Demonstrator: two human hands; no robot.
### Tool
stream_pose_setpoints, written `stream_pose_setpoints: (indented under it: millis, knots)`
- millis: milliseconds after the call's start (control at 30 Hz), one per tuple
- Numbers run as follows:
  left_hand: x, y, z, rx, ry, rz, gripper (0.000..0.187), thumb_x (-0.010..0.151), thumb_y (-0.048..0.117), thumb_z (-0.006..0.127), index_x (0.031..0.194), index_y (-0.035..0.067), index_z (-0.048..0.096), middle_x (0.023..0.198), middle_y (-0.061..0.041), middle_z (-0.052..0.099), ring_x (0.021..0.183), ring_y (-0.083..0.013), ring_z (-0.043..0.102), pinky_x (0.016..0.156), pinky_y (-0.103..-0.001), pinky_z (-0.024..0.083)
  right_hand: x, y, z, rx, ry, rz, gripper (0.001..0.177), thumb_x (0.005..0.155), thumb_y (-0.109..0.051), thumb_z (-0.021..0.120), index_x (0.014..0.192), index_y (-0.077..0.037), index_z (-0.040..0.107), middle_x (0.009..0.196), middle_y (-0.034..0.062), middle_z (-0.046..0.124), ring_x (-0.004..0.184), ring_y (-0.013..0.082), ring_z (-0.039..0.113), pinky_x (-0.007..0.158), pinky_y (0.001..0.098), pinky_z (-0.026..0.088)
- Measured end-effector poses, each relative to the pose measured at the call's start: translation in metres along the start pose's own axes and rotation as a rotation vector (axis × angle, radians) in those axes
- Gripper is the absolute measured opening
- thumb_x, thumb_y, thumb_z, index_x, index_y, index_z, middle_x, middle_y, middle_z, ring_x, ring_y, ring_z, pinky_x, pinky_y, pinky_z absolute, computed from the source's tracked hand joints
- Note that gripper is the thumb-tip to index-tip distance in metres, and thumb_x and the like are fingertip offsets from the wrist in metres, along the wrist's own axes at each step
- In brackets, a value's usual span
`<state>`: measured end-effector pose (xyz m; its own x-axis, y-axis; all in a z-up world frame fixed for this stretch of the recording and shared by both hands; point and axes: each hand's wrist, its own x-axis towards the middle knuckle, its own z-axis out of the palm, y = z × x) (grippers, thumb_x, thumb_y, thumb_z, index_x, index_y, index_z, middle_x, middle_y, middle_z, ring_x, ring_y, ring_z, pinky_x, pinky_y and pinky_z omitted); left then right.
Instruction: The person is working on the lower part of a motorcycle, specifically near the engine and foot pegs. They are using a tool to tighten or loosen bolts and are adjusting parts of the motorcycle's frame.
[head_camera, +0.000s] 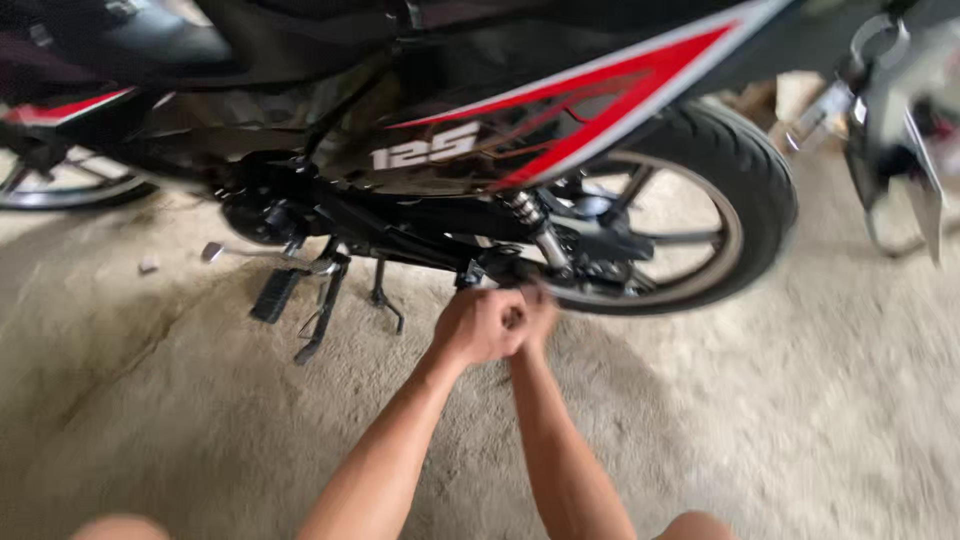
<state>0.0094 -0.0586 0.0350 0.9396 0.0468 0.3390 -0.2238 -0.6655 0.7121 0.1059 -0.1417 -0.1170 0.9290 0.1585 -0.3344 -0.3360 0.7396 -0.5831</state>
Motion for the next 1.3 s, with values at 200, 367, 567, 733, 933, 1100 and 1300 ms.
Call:
stream_pose_setpoints:
  millis: [200,367,567,733,933,1100,1300]
  knots:
    - [-0.003,0.008,-0.008,0.065,-0.011,-0.029,0.014,0.078,0.027,0.07,0.074,0.013,0.073,0.066,-0.006,0.072,0.056,-0.0197,0.07,0.052,-0.033,0.053,-0.013,0.0,0.026,-0.011,-0.389,-0.005,0.037,0.101,-0.018,0.044,0.129,-0.006,0.065,0.107,0.0065,0.071,0.092,0.0184,0.065,0.079,0.0319,0.054]
    - [-0.004,0.001,-0.013,-0.033,0.075,-0.06,0.016,0.076,0.026,0.07,0.074,0.01,0.069,0.063,-0.004,0.07,0.054,-0.0151,0.064,0.049,-0.03,0.048,-0.052,-0.032,0.033,-0.342,-0.33,-0.277,0.031,0.101,-0.003,0.057,0.131,0.001,0.063,0.11,0.006,0.071,0.091,0.0161,0.066,0.077,0.0289,0.054]
    - [-0.009,-0.039,-0.015,-0.751,0.375,-0.138,0.025,0.089,0.019,0.061,0.066,0.009,0.057,0.06,0.003,0.05,0.056,-0.0087,0.042,0.052,-0.027,0.032,-0.097,-0.05,0.081,-0.914,-0.345,-0.72,0.026,0.093,-0.001,0.068,0.119,0.001,0.07,0.106,0.0133,0.066,0.091,0.0291,0.07,0.075,0.0371,0.058]
    - [-0.012,-0.057,-0.025,-1.118,0.494,-0.28,0.035,0.087,0.023,0.053,0.057,0.014,0.039,0.049,0.004,0.034,0.043,-0.0082,0.026,0.043,-0.027,0.02,-0.098,-0.053,0.124,-1.523,-0.362,-0.972,0.031,0.084,-0.002,0.062,0.114,-0.004,0.071,0.106,0.0184,0.071,0.09,0.0426,0.068,0.075,0.0479,0.056]
    - [-0.027,-0.076,-0.044,-1.555,0.376,-0.15,0.033,0.093,0.026,0.055,0.065,0.017,0.042,0.051,0.005,0.035,0.044,-0.0061,0.028,0.047,-0.028,0.02,-0.079,-0.059,0.152,-1.887,-0.659,-0.767,0.027,0.085,-0.011,0.068,0.111,-0.01,0.071,0.099,0.0169,0.073,0.087,0.0416,0.07,0.073,0.0498,0.055]
    - [0.011,-0.134,-0.11,-1.028,-0.051,-0.202,0.022,0.096,0.025,0.064,0.082,0.008,0.063,0.06,-0.003,0.056,0.048,-0.0098,0.046,0.046,-0.025,0.037,-0.127,-0.09,0.176,-1.79,0.126,-1.076,0.029,0.09,-0.005,0.062,0.119,-0.005,0.067,0.105,0.0234,0.07,0.093,0.045,0.068,0.076,0.0509,0.053]
    - [0.023,-0.214,-0.171,0.081,0.033,0.168,0.034,0.092,0.018,0.066,0.125,0.006,0.07,0.096,-0.014,0.077,0.065,-0.0213,0.069,0.057,-0.035,0.057,-0.11,0.059,0.234,-2.0,0.658,-0.054,0.035,0.11,-0.017,0.045,0.14,-0.002,0.042,0.103,0.022,0.071,0.087,0.036,0.075,0.075,0.0465,0.062]
